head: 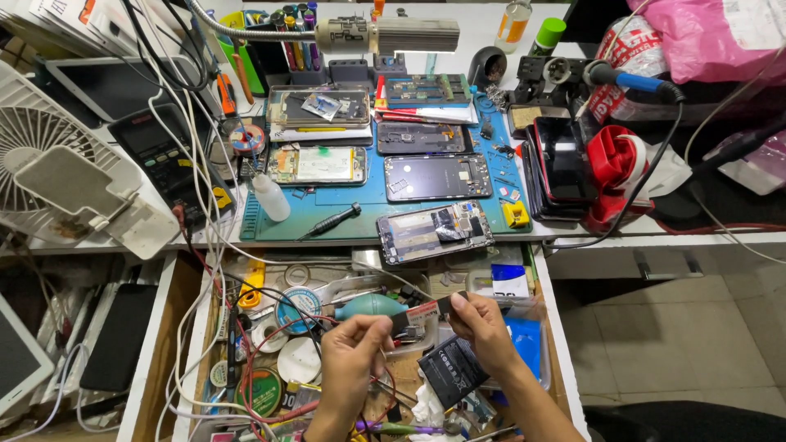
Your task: The person handles a disassembled smartphone, removes the battery, and then reinstalls it. They use a small metal tool to carefully pry and adjust internal components and connectors while working at a cluttered electronics repair bench.
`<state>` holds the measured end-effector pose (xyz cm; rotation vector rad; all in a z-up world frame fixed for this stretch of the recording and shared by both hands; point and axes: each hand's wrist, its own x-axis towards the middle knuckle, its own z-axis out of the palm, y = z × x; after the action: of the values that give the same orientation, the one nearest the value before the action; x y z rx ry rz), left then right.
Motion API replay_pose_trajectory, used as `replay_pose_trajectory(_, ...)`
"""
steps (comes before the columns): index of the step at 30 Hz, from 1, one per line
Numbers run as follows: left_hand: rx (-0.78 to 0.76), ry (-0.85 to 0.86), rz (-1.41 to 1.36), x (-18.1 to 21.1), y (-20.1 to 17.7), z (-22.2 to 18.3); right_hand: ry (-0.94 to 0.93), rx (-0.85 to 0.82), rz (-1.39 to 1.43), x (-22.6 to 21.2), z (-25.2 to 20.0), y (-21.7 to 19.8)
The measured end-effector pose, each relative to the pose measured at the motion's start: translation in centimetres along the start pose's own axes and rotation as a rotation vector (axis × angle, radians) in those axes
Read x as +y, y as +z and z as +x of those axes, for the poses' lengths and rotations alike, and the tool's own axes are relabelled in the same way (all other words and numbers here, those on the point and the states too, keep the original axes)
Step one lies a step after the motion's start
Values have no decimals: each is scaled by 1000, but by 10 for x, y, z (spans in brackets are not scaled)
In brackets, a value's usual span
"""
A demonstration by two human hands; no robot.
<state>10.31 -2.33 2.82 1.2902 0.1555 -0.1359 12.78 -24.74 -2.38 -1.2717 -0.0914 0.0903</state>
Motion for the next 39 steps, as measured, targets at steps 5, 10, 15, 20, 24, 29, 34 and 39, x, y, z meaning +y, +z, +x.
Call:
replay_pose_trajectory(5, 79, -23, -228, -25, -14, 12, 59, -69, -125, -3, -3, 5)
replay_pose_trajectory(10, -110, -2, -432, -40, -25, 17, 46, -235, -46, -3, -7, 3)
replay_pose_trajectory(15, -71, -70, -256, -19, -14, 13, 24, -104, -184, 9, 1, -11)
replay_pose_trajectory(20, -89, -96, -61, -9, -8, 11, -13, -76, -292, 0, 2, 0)
replay_pose_trajectory(24, 116, -59, -412, -9, -19, 18, -24, -24, -323, -4, -3, 7)
replay_pose_trajectory(29, 333, 16, -398, 37, -43, 23, -106, -3, -375, 8, 0, -5)
replay_pose_trajectory(34, 461, -75, -382, 83, -56, 39, -127, 47, -410, 1, 2, 4)
replay_pose_trajectory(39, 457, -66, -117, 77, -68, 80, -129, 15, -479, -19, -8, 18)
